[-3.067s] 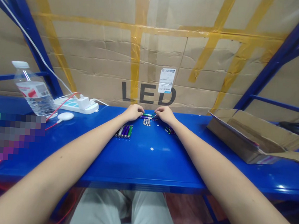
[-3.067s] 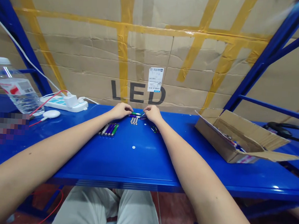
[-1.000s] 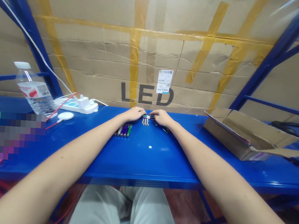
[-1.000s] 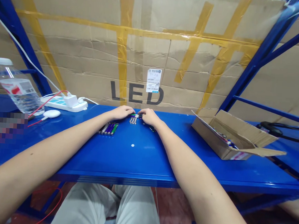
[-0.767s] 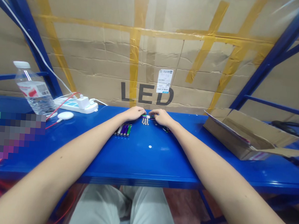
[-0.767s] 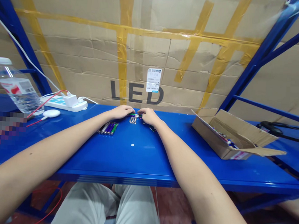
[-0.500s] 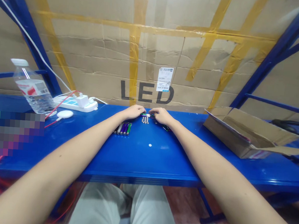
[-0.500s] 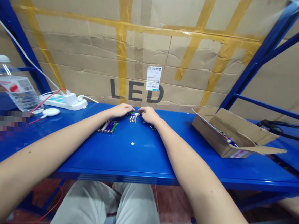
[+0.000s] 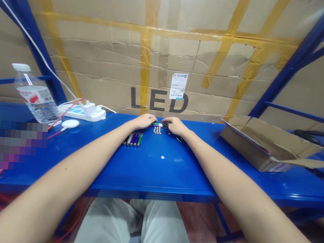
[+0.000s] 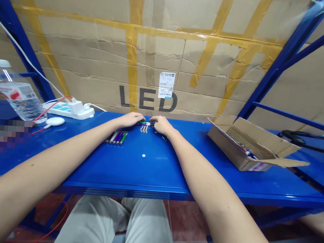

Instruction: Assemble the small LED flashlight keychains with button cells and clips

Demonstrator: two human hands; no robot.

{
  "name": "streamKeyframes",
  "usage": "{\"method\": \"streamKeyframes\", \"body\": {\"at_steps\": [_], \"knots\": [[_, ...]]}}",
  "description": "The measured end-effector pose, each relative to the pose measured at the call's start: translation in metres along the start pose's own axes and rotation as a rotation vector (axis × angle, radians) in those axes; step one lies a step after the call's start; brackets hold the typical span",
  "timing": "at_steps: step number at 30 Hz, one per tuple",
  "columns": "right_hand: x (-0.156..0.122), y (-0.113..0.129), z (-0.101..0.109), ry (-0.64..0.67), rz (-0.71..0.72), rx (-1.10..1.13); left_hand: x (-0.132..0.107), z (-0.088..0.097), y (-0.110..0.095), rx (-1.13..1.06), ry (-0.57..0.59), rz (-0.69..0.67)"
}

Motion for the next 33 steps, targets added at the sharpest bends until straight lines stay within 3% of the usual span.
{"method": "streamKeyframes", "body": {"at_steps": [7, 12, 16, 19, 24, 33], "knots": [[-0.001, 0.000, 0.000, 0.010, -0.015, -0.010, -0.003, 0.003, 0.001, 0.017, -0.009, 0.002], [-0.007, 0.004, 0.015, -0.096, -0.034, -0.049, -0.014, 0.030, -0.012, 0.114, -0.034, -0.070], [-0.017, 0.032, 0.035, -0.205, 0.063, -0.090, -0.032, 0.043, -0.027, 0.162, 0.222, -0.065], [-0.028, 0.072, 0.033, -0.122, 0.222, -0.056, -0.044, 0.046, -0.030, 0.231, 0.319, 0.010], [-0.050, 0.129, 0.011, 0.095, 0.462, -0.011, -0.048, 0.035, -0.025, 0.318, 0.410, 0.066], [-0.053, 0.130, -0.007, 0.210, 0.505, -0.011, -0.049, 0.027, -0.016, 0.304, 0.460, 0.095]]}}
Point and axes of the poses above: each hand's wrist, its own x-axis towards the middle knuckle, its own z-axis out of the back of the hand, y = z × x, the point moved 7 cm from there along x, towards the middle knuckle, and after that the axes turned 9 degrees about -x, right-handed, at the moved point
